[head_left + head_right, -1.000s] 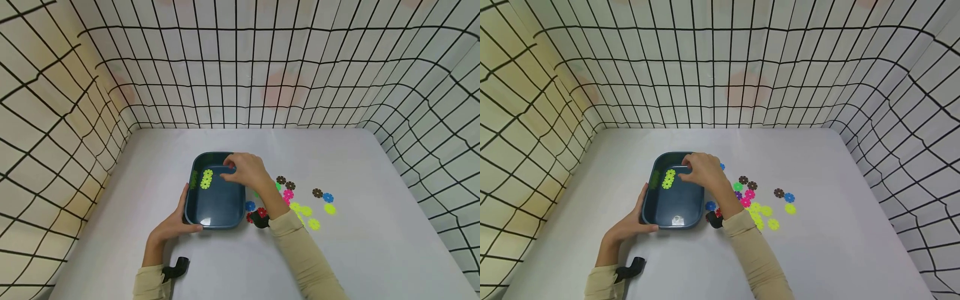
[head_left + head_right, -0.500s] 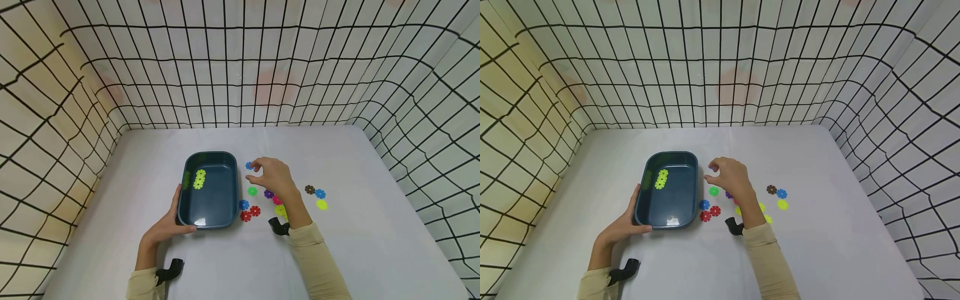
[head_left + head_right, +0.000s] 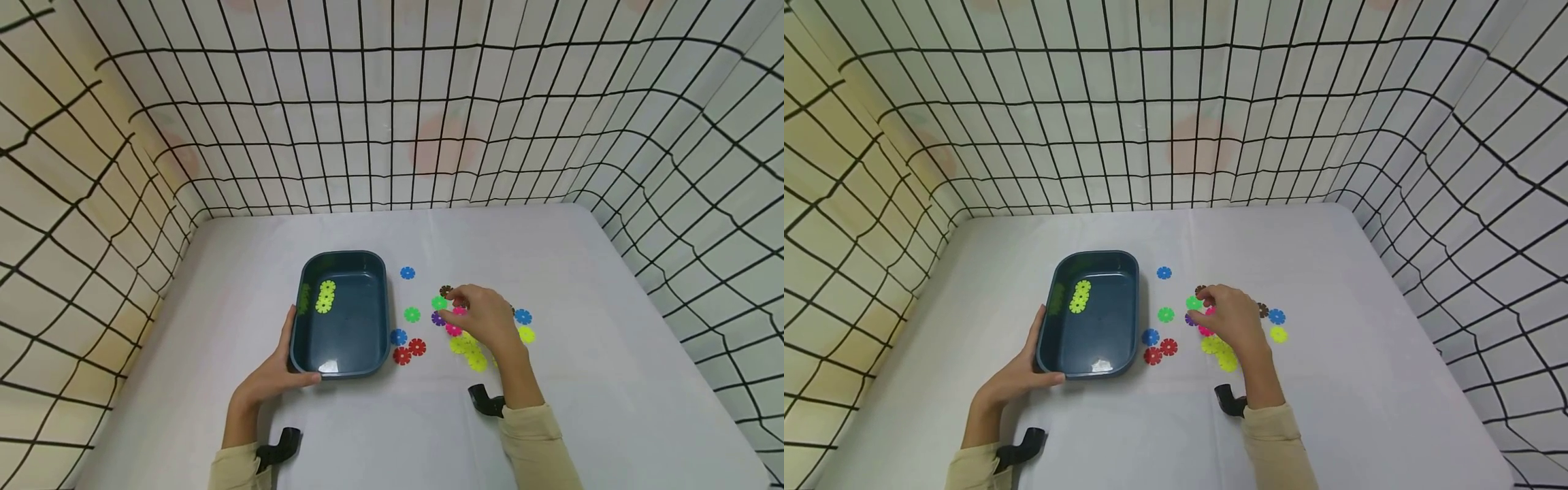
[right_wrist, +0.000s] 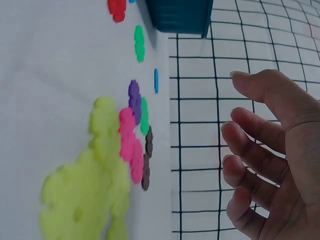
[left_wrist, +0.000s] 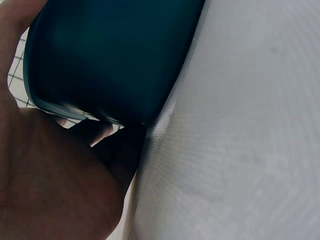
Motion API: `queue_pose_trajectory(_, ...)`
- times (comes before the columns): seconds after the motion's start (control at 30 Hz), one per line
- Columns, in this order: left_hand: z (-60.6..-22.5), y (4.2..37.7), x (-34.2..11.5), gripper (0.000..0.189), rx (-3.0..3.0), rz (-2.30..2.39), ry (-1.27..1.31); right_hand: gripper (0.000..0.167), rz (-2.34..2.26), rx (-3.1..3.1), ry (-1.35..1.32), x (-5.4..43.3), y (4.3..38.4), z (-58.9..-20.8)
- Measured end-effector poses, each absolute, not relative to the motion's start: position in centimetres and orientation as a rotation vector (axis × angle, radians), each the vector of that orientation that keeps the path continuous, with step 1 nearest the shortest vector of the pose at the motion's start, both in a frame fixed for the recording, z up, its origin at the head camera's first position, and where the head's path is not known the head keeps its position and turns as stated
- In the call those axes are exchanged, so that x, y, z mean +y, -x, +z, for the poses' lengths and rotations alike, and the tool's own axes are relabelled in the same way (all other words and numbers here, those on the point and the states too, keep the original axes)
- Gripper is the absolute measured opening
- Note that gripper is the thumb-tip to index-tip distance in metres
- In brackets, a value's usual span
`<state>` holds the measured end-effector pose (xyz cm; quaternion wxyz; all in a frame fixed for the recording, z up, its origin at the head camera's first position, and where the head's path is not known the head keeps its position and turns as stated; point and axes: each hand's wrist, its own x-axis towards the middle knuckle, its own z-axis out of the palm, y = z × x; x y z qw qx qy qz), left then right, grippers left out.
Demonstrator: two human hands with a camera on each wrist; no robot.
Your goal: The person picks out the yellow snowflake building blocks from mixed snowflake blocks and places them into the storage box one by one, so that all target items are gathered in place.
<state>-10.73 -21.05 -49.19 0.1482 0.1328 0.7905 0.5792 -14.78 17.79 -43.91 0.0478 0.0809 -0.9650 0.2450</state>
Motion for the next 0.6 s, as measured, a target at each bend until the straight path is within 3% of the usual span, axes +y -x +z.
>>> queue_pose_trajectory(0.6,-49.3,10.7,-21.1,0.133,2.269,1.663,-0.378,0.041,0.595,-3.057,-0.202,19.3,11.9,-47.5)
